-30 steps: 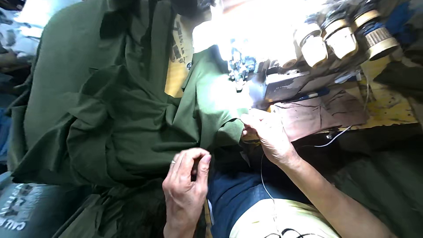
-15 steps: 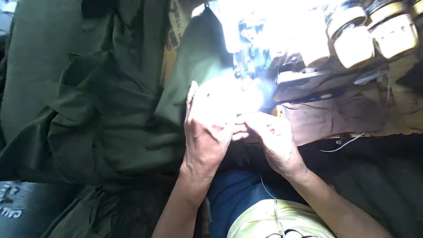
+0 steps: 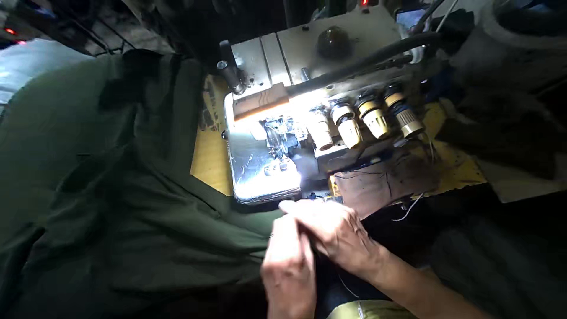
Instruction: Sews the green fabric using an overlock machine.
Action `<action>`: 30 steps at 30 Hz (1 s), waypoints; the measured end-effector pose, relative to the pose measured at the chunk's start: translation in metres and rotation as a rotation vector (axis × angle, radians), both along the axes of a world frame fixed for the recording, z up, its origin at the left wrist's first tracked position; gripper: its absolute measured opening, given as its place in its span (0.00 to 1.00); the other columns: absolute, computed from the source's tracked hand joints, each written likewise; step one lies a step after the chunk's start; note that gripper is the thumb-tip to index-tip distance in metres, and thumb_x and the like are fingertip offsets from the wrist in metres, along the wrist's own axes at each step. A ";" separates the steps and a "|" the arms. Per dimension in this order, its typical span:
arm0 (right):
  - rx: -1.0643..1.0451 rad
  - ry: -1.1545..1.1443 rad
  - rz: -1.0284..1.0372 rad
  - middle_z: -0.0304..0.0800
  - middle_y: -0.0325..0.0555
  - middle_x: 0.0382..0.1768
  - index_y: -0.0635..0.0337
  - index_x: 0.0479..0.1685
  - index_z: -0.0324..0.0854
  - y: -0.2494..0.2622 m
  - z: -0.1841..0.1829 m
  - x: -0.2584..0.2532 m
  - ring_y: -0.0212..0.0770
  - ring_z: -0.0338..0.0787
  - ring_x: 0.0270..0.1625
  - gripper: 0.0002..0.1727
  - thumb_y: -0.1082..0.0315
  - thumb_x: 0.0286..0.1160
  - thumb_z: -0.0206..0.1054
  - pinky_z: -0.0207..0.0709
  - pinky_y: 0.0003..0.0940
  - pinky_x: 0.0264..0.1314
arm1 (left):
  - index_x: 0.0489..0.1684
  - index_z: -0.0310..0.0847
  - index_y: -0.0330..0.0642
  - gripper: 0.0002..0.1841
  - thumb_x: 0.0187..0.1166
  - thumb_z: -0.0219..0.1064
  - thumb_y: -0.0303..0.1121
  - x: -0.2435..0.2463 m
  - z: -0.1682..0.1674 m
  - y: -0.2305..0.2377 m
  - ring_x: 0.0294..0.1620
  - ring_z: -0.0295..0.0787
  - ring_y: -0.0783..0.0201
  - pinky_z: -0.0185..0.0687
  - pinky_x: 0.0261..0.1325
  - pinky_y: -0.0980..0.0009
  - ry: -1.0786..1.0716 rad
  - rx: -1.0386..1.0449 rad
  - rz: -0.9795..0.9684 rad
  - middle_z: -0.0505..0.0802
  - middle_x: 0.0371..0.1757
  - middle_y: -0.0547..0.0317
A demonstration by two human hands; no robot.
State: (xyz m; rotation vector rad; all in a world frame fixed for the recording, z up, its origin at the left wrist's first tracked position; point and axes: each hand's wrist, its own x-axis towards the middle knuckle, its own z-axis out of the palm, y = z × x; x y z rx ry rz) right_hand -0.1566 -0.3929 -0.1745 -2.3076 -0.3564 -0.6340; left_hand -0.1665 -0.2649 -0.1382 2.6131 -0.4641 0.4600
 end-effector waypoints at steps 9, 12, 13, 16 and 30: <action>0.879 0.649 0.153 0.90 0.41 0.45 0.69 0.66 0.80 -0.033 0.013 -0.014 0.25 0.89 0.43 0.19 0.65 0.84 0.60 0.86 0.24 0.48 | 0.42 0.91 0.29 0.10 0.79 0.65 0.26 0.004 -0.041 -0.013 0.47 0.95 0.59 0.85 0.59 0.76 -0.272 -0.138 -0.175 0.96 0.41 0.45; 0.961 0.503 0.024 0.91 0.34 0.35 0.65 0.48 0.88 -0.006 -0.005 -0.019 0.17 0.86 0.37 0.11 0.67 0.81 0.65 0.80 0.15 0.43 | 0.46 0.91 0.30 0.14 0.77 0.69 0.35 -0.007 -0.047 -0.006 0.51 0.91 0.60 0.82 0.61 0.77 -0.192 -0.173 -0.232 0.93 0.46 0.43; 0.963 0.464 0.001 0.91 0.34 0.34 0.65 0.44 0.89 -0.003 -0.007 -0.018 0.17 0.86 0.38 0.10 0.69 0.83 0.63 0.80 0.15 0.44 | 0.50 0.91 0.31 0.17 0.79 0.70 0.39 -0.009 -0.042 0.002 0.55 0.89 0.64 0.80 0.63 0.80 -0.131 -0.228 -0.266 0.92 0.49 0.43; 0.811 0.348 0.116 0.91 0.38 0.33 0.66 0.42 0.89 0.002 0.004 -0.021 0.18 0.86 0.38 0.12 0.70 0.85 0.60 0.79 0.15 0.45 | 0.56 0.88 0.36 0.19 0.84 0.67 0.44 -0.003 -0.016 0.028 0.50 0.88 0.79 0.84 0.50 0.86 0.021 -0.397 -0.295 0.90 0.58 0.49; 0.959 0.270 0.416 0.91 0.54 0.59 0.79 0.67 0.73 -0.001 0.022 -0.017 0.36 0.91 0.63 0.20 0.73 0.82 0.61 0.84 0.32 0.69 | 0.44 0.87 0.44 0.10 0.85 0.67 0.40 -0.003 0.038 0.062 0.50 0.84 0.87 0.78 0.56 0.90 -0.123 -0.368 -0.189 0.90 0.45 0.70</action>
